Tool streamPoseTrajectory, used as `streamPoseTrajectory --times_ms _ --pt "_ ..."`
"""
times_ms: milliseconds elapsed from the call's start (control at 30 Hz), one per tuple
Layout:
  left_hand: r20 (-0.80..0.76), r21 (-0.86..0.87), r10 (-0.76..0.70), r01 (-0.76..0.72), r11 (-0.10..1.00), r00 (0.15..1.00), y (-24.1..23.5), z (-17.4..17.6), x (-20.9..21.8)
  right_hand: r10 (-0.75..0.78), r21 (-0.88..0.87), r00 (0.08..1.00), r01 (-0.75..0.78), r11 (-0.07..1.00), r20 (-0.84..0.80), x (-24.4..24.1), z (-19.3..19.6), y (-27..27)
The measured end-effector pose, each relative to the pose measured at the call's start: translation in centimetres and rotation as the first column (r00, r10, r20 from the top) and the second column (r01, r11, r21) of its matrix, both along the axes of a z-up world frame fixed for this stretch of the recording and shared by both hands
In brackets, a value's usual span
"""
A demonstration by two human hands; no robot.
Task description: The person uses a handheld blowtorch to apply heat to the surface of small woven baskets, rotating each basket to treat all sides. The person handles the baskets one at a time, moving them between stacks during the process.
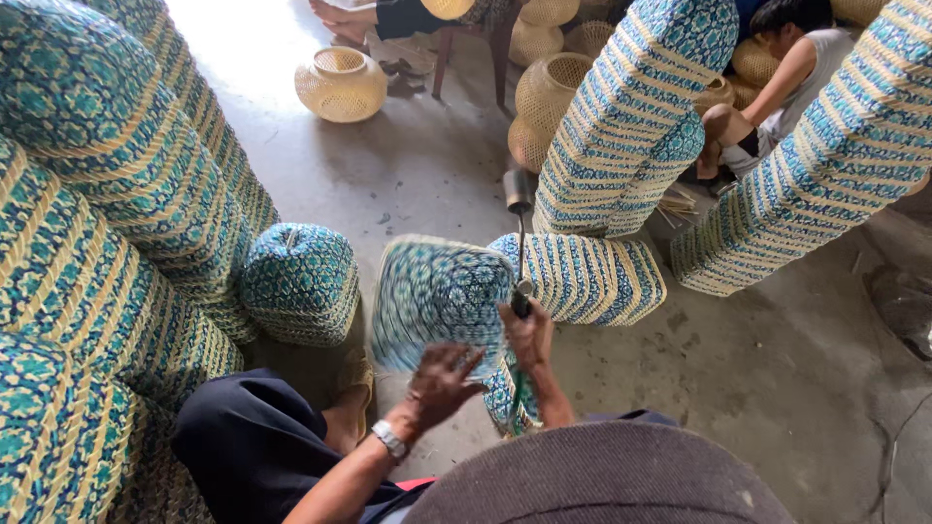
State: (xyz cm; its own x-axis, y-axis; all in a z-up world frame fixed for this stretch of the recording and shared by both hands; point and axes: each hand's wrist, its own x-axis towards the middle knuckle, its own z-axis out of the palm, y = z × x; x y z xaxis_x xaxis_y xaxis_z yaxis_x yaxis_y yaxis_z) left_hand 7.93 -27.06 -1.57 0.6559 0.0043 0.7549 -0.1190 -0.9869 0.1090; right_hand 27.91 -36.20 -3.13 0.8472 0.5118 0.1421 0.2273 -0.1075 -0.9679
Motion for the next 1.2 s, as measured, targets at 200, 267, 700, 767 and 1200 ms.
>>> streamPoseTrajectory --times_ms 200,267,700,767,1200 --pt "-0.114 -0.336 0.402 -0.416 0.845 0.909 10.1 0.9 -2.1 0.180 -0.217 0.954 -0.128 0.968 0.241 3.5 0.7 -3.4" --pt "-0.377 -0.677 0.091 -0.342 0.652 0.922 13.0 0.0 -2.3 0.251 -0.190 0.933 -0.206 0.960 0.258 3.6 1.0 -3.8" --pt "-0.369 -0.915 -0.594 -0.390 0.100 0.715 11.5 -6.1 -4.2 0.384 -0.362 0.906 -0.304 0.881 0.175 1.5 2.1 -3.4" --pt "-0.435 -0.893 -0.521 -0.426 0.147 0.734 11.3 -7.6 -4.1 0.382 -0.323 0.888 -0.293 0.900 0.258 1.0 3.0 -3.4" --pt "-0.039 -0.894 -0.164 -0.107 -0.435 0.986 11.4 -13.8 -4.4 0.492 -0.515 0.830 -0.310 0.800 0.264 -4.1 -0.3 -3.4"
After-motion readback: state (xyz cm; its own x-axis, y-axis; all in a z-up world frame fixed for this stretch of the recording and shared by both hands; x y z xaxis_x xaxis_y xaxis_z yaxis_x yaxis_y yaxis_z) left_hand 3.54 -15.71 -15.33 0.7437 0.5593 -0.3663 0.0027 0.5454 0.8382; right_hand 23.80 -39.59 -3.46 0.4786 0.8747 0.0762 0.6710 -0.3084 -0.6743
